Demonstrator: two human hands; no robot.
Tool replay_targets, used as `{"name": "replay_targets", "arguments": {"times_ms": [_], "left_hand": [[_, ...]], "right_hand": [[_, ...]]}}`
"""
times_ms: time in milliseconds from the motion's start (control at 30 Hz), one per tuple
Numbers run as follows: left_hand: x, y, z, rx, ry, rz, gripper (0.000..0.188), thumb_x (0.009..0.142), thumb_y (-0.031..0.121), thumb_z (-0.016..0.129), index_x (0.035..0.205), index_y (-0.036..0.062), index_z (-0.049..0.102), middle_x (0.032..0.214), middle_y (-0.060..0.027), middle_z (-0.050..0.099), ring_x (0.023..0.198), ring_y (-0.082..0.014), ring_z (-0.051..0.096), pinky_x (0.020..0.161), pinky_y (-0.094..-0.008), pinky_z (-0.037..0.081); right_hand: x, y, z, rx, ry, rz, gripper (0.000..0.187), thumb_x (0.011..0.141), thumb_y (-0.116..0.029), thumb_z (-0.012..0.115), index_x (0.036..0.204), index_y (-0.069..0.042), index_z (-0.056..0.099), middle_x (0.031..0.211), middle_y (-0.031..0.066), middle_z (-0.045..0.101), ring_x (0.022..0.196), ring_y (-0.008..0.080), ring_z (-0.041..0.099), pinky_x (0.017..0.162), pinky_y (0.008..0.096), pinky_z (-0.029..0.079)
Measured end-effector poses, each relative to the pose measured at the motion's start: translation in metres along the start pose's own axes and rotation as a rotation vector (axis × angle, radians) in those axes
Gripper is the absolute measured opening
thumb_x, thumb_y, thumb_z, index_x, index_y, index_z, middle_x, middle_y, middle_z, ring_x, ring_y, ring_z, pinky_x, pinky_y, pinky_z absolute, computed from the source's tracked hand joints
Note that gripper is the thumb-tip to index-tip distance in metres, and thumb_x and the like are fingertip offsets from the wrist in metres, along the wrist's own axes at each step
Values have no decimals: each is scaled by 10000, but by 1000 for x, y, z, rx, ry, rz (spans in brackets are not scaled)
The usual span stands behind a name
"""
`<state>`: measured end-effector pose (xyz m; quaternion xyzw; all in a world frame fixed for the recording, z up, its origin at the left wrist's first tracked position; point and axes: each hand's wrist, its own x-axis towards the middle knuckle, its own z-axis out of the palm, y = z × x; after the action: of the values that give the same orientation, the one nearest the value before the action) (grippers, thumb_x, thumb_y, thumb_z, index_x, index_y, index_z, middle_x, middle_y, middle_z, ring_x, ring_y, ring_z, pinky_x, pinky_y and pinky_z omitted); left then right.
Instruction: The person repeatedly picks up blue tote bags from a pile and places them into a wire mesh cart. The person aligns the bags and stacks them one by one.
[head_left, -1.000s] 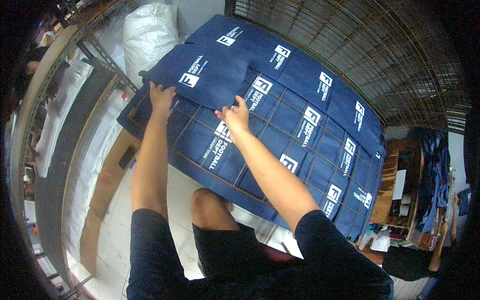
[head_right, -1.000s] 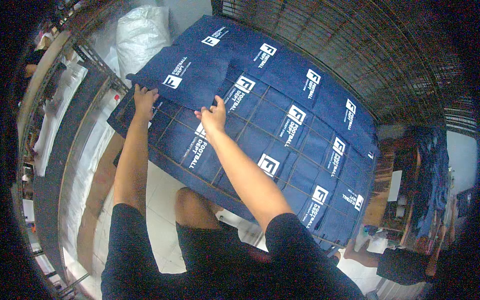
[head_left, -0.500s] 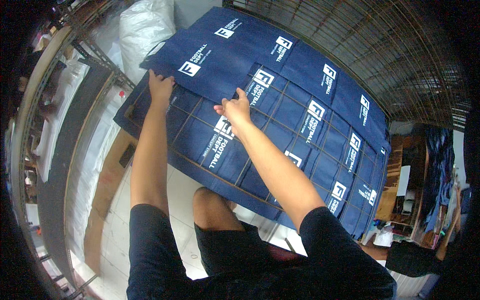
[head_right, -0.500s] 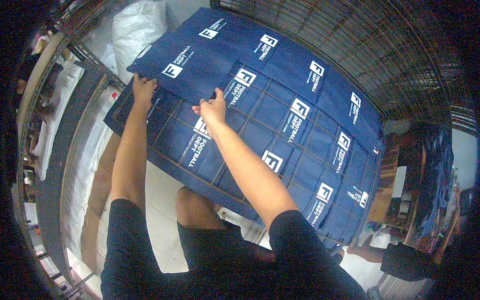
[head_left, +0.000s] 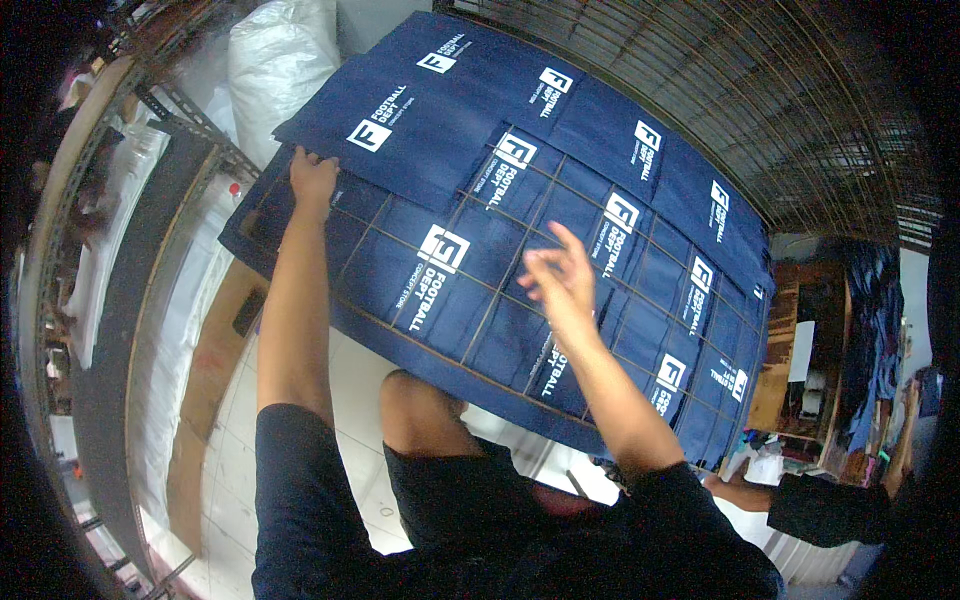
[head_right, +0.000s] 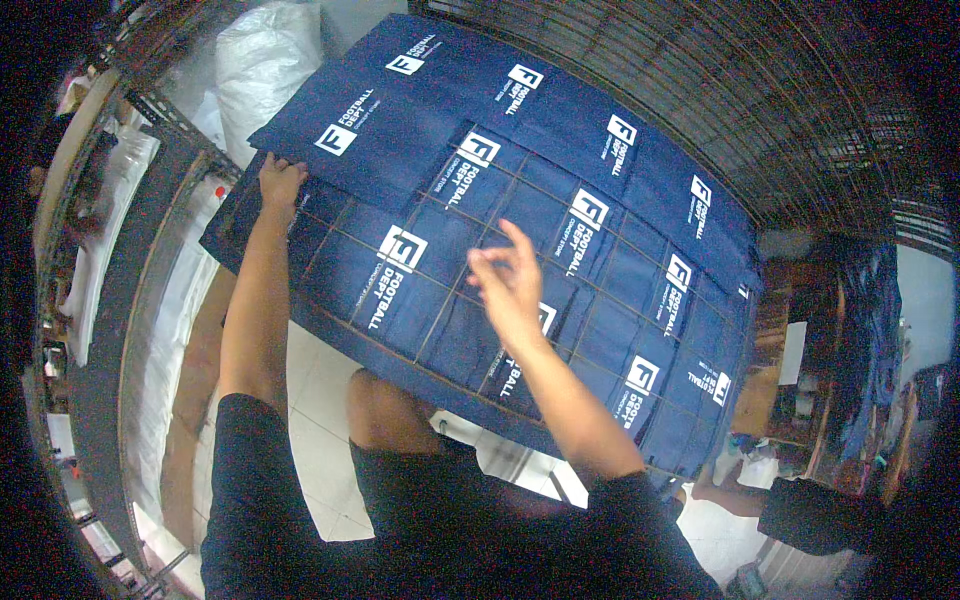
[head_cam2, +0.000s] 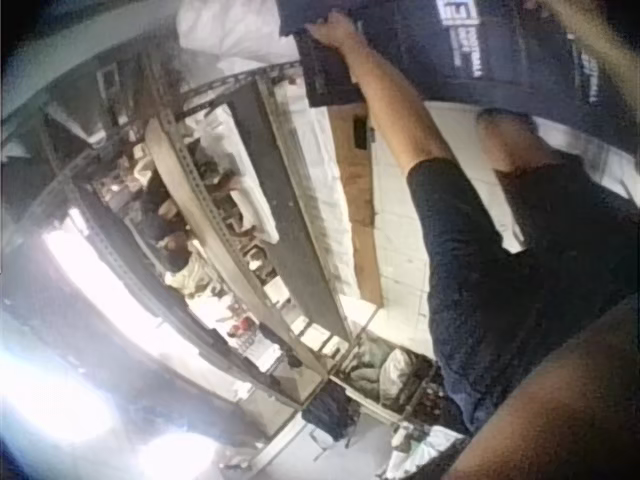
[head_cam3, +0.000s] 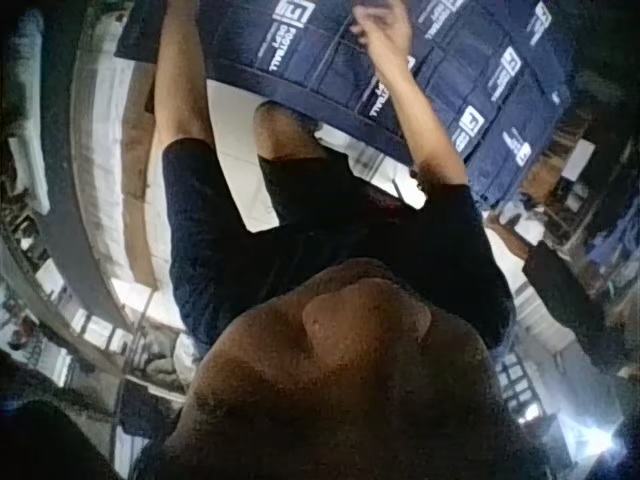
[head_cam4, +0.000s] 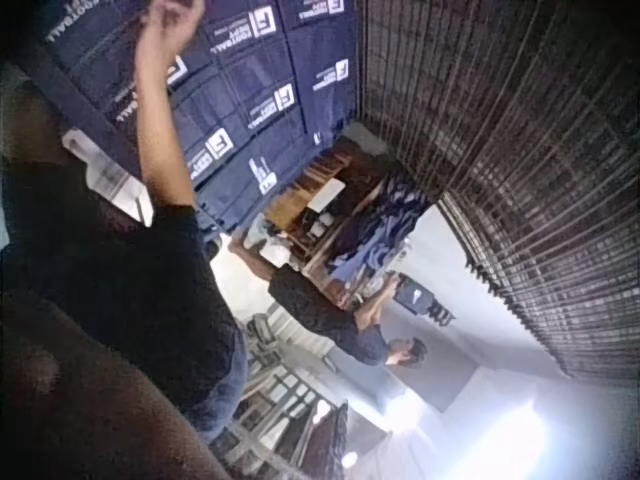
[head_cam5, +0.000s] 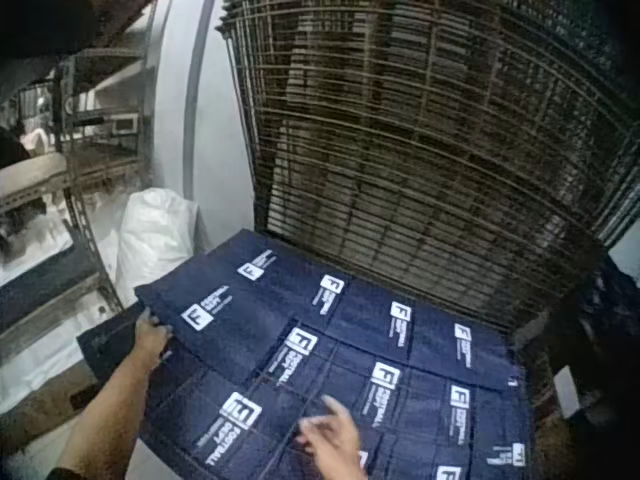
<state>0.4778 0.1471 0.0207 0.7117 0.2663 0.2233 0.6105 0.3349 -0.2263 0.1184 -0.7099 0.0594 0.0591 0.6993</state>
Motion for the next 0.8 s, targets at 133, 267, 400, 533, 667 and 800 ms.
{"name": "replay_targets", "arguments": {"times_ms": [133,267,400,533,667,800], "left_hand": [[-2,-1,7,30,46,25,801,711,44,662,1377,-95,238,1117,-224,580,883,-237,617,734,-285,495],[-18,13,10,23,-15,60,735,728,77,654,1344,-104,296,1011,-185,635,877,-234,623,732,-288,486],[-26,16,-5,273,181,134,717,736,90,672,1329,-96,315,997,-171,631,891,-233,625,740,-306,492],[-90,62,-12,163,249,347,766,757,104,699,1374,-40,269,1036,-169,580,874,-209,597,736,-316,503],[-199,96,-11,-64,89,448,676,822,72,651,1388,27,283,1032,-106,536,872,-179,543,803,-301,471],[-358,86,-15,-120,-216,381,707,801,72,657,1397,45,276,1043,-65,523,929,-150,502,856,-293,417]], "right_hand": [[-47,-6,-63,-9,96,28,562,839,-152,626,1338,-76,380,904,47,610,727,131,585,618,234,431],[-92,-3,-116,-42,207,53,556,840,-126,640,1336,-101,389,887,35,597,715,131,594,588,234,449],[-125,-7,-154,-122,274,19,530,838,-135,641,1317,-96,418,875,37,593,710,129,598,585,231,448],[-158,-19,-191,-168,345,-77,480,852,-134,625,1289,-57,443,859,40,588,715,123,596,598,228,450],[-187,-21,-231,-206,483,-189,451,865,-156,606,1273,-37,456,832,40,582,679,101,558,589,231,437],[-219,-26,-271,-165,597,-190,446,860,-128,625,1262,-36,455,849,27,574,704,97,553,605,220,442]]}}
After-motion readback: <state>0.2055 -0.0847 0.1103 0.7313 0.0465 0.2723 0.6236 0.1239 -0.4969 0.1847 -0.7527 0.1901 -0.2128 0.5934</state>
